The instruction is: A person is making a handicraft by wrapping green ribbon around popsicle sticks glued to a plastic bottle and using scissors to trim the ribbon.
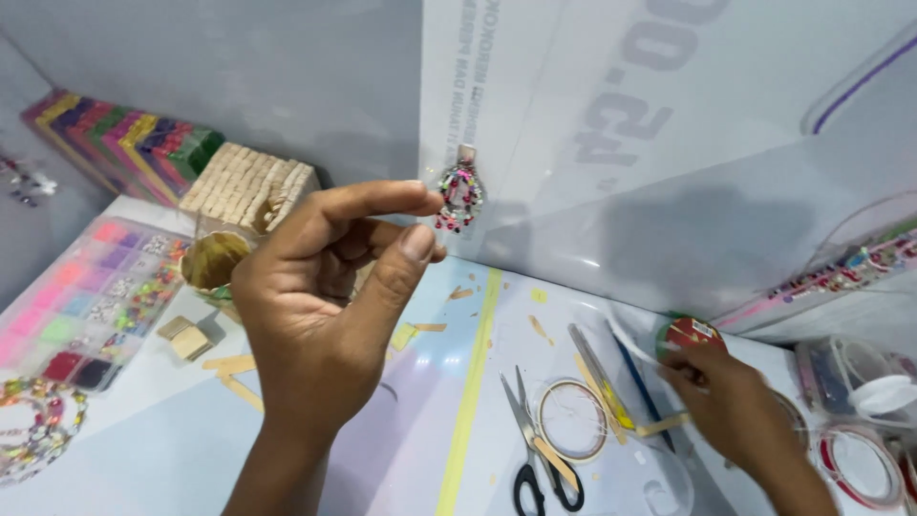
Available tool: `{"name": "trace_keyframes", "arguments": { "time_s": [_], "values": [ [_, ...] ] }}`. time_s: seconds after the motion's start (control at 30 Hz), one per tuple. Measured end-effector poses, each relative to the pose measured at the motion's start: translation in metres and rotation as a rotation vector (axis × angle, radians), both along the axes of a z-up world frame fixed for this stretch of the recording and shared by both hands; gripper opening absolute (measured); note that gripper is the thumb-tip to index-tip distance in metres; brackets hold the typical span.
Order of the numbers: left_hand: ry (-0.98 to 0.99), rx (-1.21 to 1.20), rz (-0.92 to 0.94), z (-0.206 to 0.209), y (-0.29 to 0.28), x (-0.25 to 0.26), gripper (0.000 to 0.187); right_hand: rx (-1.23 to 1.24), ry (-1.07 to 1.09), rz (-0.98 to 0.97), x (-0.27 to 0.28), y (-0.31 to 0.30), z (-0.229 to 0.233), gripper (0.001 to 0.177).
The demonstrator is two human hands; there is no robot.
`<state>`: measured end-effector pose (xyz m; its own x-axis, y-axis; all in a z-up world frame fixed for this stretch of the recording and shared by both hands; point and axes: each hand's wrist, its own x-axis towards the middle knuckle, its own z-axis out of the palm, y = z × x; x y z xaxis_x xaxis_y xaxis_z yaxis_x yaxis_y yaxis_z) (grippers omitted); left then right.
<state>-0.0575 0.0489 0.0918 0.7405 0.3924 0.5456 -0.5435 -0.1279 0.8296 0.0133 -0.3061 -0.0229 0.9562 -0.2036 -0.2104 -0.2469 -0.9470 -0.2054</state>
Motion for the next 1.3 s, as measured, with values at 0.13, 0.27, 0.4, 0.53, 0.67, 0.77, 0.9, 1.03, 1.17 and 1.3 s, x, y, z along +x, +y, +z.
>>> {"name": "trace_keyframes", "arguments": {
  "time_s": [0.13,0.27,0.4,0.53,0.67,0.77,0.9,1.03,1.17,1.3],
  "values": [
    [-0.024,-0.024,0.002,0.001,0.003,-0.001,0.018,-0.201,0.067,0.035,0.008,-0.094,-0.033,0.025],
    [-0.043,-0.028,-0.026,0.0,0.004,-0.001,0.015,-0.61,0.556,-0.028,0.026,-0.146,-0.072,0.052],
    [-0.011,-0.037,-0.046,0.0,0.002,-0.001,0.016,-0.359,0.155,0.112,-0.012,-0.082,-0.056,0.039],
    [-0.023,-0.039,-0.055,0.0,0.002,-0.001,0.016,-0.071,0.385,0.169,-0.047,0.021,-0.038,0.034],
    [-0.021,-0.015,-0.024,0.002,0.001,-0.003,0.016,-0.035,0.319,0.654,-0.05,0.044,-0.055,0.02],
    [0.006,-0.008,-0.001,0.003,0.001,-0.004,0.017,-0.097,0.179,0.624,-0.042,0.052,-0.048,0.015],
    [0.059,0.006,0.087,0.006,-0.002,-0.007,0.018,0.078,0.088,0.574,-0.048,0.046,-0.043,0.009],
    [0.073,-0.015,0.094,0.003,-0.004,-0.006,0.02,0.082,0.501,0.611,-0.076,0.049,-0.021,0.031],
    [0.068,-0.011,0.109,0.002,-0.005,-0.006,0.019,-0.089,0.666,0.75,-0.085,0.055,-0.024,0.052],
    [0.062,0.008,0.096,0.004,-0.005,-0.006,0.018,-0.068,0.75,0.705,-0.081,0.052,-0.026,0.059]
  ]
}}
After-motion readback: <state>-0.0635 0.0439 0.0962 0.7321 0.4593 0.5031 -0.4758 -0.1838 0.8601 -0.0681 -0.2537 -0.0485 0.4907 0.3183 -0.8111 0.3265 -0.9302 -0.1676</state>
